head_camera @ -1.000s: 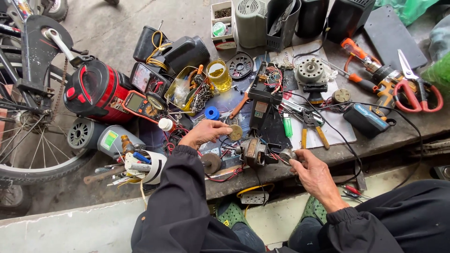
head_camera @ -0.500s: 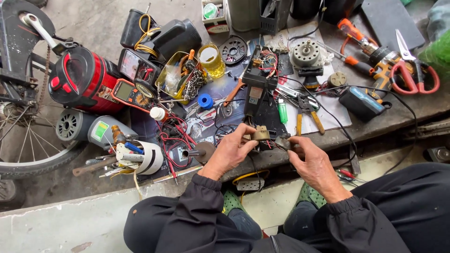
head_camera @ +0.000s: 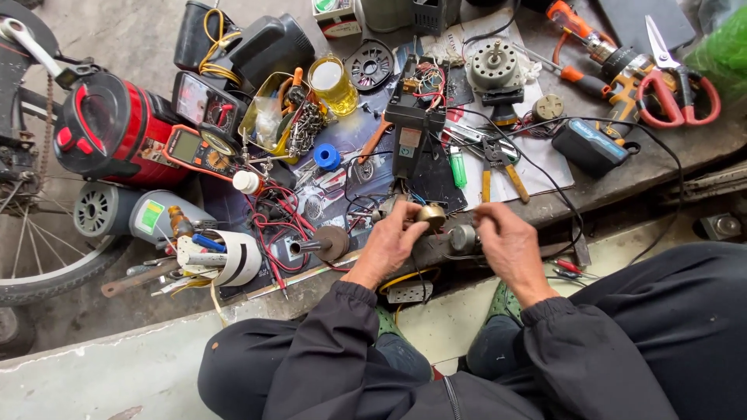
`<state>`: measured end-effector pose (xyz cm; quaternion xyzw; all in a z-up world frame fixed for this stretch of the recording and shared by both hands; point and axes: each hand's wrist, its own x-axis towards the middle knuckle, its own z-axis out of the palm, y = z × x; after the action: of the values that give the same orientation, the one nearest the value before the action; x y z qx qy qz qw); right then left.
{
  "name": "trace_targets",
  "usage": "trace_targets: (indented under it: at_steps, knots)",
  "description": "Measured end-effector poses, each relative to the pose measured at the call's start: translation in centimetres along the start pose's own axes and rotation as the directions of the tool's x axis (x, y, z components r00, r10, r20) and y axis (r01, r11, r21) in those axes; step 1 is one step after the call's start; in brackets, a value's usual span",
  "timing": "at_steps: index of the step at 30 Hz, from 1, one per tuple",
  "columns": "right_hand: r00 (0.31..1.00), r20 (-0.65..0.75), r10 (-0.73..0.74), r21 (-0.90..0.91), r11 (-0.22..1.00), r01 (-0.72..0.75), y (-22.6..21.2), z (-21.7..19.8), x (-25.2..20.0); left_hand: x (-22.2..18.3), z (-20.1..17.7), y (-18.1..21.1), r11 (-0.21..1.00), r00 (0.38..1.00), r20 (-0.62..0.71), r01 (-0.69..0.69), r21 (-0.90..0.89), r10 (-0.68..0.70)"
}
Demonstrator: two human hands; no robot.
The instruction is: Assembling and wiring electronic components into a plastic housing on a repair bench.
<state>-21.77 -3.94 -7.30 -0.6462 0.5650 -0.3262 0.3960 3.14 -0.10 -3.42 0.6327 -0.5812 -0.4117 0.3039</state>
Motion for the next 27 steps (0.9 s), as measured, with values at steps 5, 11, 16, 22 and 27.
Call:
trace_targets:
  at_steps: [5,11,16,22,27]
  knots:
    - [0.925,0.104,0.364,-0.218,0.916,-0.336,1.7,-2.0,-0.4,-1.0,-0.1,0.9,0.929,0.992,-0.108,0.02,-0.368,-0.063]
    - [0.783,0.192,0.591,-0.338,0.789,-0.513,4.1,1.1,-2.0,-5.5,1.5,6.3,0.594,0.95,-0.168,0.021,-0.804,-0.261]
    - [0.717,0.189,0.67,-0.185,0.742,-0.645,-2.3,1.4,-1.9,-9.1,2.0,9.6,0.304,0.842,-0.051,0.137,-0.943,-0.538]
    - [0.897,0.041,0.441,-0.2,0.883,-0.425,-1.2,1.7,-2.8,-9.9,5.9,5.1,0.735,0.823,-0.212,0.316,-0.599,-0.527]
    - [0.999,0.005,0.039,-0.205,0.978,-0.037,-4.4,-0.5,-1.7,-6.8,1.5,7.4,0.998,0.973,-0.227,-0.015,0.066,0.029]
